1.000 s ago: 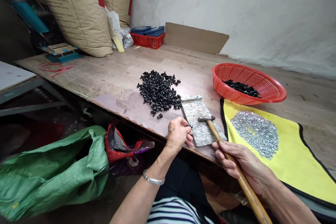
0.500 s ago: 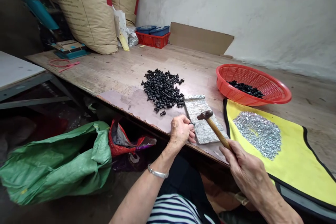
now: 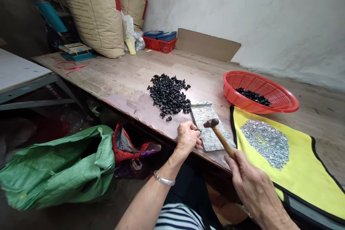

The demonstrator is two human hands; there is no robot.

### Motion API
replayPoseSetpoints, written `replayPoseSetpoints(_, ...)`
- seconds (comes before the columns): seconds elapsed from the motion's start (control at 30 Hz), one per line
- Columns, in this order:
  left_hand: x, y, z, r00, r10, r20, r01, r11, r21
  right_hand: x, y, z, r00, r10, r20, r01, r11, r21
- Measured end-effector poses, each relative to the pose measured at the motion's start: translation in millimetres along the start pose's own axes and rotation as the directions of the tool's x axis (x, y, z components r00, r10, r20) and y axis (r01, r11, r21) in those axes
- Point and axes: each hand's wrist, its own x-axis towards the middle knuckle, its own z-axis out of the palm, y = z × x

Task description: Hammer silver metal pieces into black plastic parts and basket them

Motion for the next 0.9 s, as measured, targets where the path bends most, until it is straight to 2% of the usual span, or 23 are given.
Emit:
replayPoseSetpoints(0.17, -0.6, -0.9, -0.6, 1.0, 0.021, 0.008, -0.021, 0.999, -0.03, 3.9, -2.8, -11.5, 0.999, -0.053, 0.004, 0.052, 0.994, 0.096)
replayPoseSetpoints(0.3, 0.0, -2.5, -0.7, 1.0, 0.023, 0.014, -0.022, 0.999, -0.047, 4.8, -10.2, -16.3, 0.971, -0.029, -0.239, 0.056, 0.993, 0.106)
replayPoseSetpoints(0.33, -0.1, -2.4, -0.8, 1.0, 0.023, 0.012, -0.022, 0.999, -0.048, 4.3, -11.9, -14.2, 0.963, -0.023, -0.267, 0.047, 0.995, 0.083)
replayPoseSetpoints(0.4, -0.6, -1.5, -1.1, 1.0, 0.014, 0.006, -0.014, 0.999, -0.04, 2.9, -13.9, -7.7, 0.974, -0.029, -0.227, 0.035, 0.999, 0.023)
replayPoseSetpoints(0.5, -1.1, -0.5, -1.4, 1.0, 0.003, 0.012, -0.003, 1.0, -0.031, 1.2, -12.9, -3.6, 0.998, -0.034, -0.055, 0.029, 0.996, -0.089)
replayPoseSetpoints(0.53, -0.9, -0.7, -1.3, 1.0, 0.004, 0.015, -0.003, 0.999, -0.031, 0.8, -12.1, -5.6, 0.999, -0.027, -0.037, 0.023, 0.995, -0.096)
replayPoseSetpoints(0.6, 0.1, -1.8, -1.0, 1.0, 0.009, 0.012, -0.009, 1.0, -0.03, -0.1, -10.9, -12.6, 0.997, -0.008, -0.078, 0.004, 0.998, -0.061)
replayPoseSetpoints(0.7, 1.5, -3.3, -0.4, 1.0, 0.004, 0.005, -0.003, 1.0, -0.018, -1.8, -12.2, -16.5, 0.972, 0.052, -0.228, -0.054, 0.999, -0.002)
replayPoseSetpoints(0.73, 1.5, -3.3, -0.4, 1.0, 0.004, 0.006, -0.004, 1.0, -0.016, -2.3, -13.1, -14.1, 0.973, 0.06, -0.221, -0.066, 0.998, -0.017)
replayPoseSetpoints(0.87, -0.5, -1.1, -0.7, 1.0, 0.007, 0.011, -0.006, 1.0, -0.018, -2.5, -15.0, -1.0, 0.999, 0.027, 0.017, -0.023, 0.982, -0.19)
replayPoseSetpoints(0.9, -0.9, -0.7, -0.8, 1.0, 0.004, 0.011, -0.004, 1.0, -0.019, -2.2, -14.9, -0.9, 0.999, 0.018, 0.033, -0.011, 0.978, -0.206)
